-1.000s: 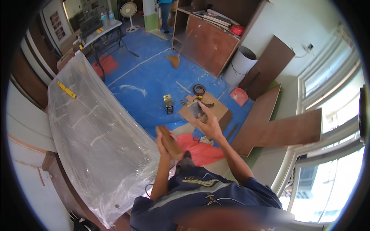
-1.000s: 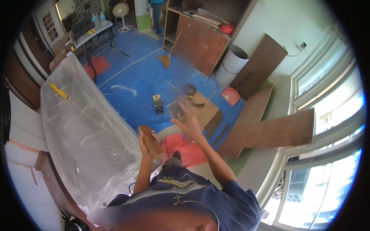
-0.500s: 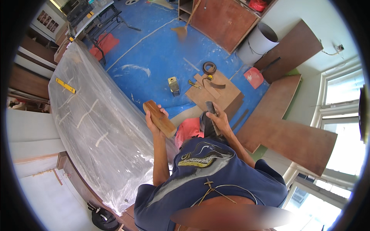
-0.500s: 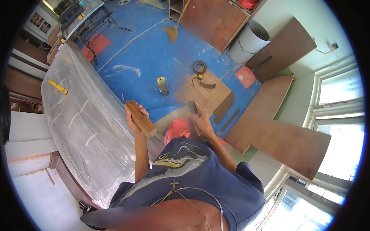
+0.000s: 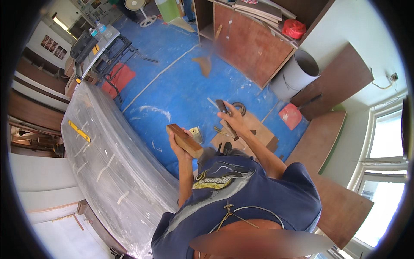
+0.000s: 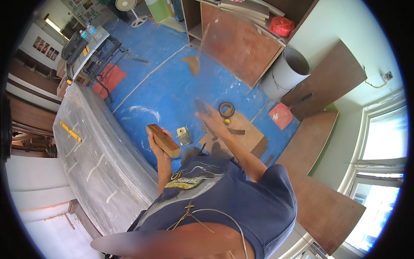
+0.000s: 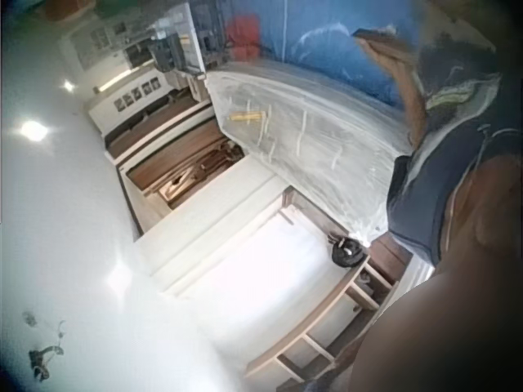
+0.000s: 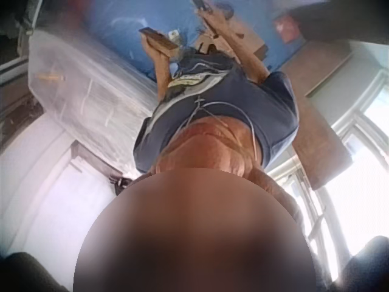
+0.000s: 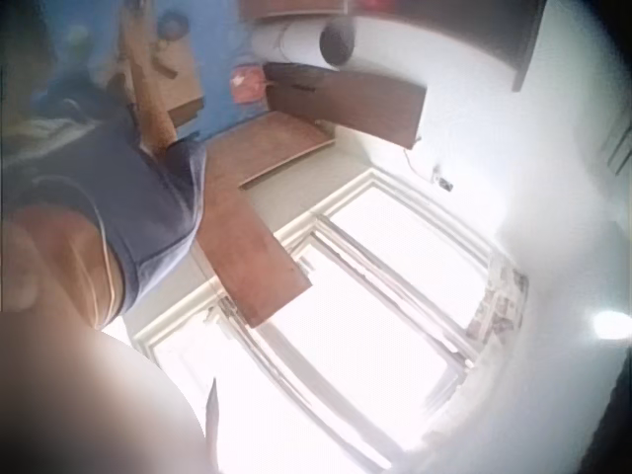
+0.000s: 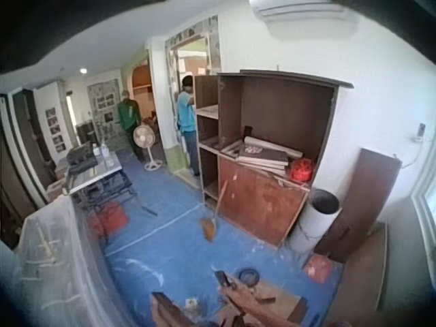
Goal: The person measures and marks a cabinet edge with a pencil, then cuts a small piece of dark trim material using pliers. They test-fit the trim piece into the cabinet opening and adjust it by hand.
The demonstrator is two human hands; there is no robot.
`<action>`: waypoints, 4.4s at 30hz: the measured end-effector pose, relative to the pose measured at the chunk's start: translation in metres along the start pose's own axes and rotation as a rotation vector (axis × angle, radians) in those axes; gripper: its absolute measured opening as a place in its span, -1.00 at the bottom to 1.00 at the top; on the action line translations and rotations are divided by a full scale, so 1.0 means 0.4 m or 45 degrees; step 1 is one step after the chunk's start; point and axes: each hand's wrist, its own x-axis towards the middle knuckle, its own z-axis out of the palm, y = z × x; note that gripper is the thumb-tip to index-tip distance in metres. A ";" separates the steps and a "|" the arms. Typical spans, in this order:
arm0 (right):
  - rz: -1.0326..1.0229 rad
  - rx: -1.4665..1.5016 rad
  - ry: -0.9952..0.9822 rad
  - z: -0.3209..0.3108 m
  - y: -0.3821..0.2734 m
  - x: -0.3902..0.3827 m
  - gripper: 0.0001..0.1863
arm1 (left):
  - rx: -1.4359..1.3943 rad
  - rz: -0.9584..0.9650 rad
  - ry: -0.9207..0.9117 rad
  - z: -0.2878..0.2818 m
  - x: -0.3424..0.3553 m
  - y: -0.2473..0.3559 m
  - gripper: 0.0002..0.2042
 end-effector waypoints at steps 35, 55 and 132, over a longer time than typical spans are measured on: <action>-0.197 -0.731 1.392 -0.620 -0.316 1.464 -0.32 | 1.075 -0.538 -0.327 0.737 1.564 -0.139 -0.54; 0.368 -1.627 1.708 -1.124 -0.204 1.868 -0.23 | 1.776 -0.007 -1.329 1.244 1.803 -0.648 -0.38; -0.314 1.373 2.744 -0.299 0.772 0.761 -0.66 | 1.976 1.297 -2.600 1.492 1.919 -1.430 -0.49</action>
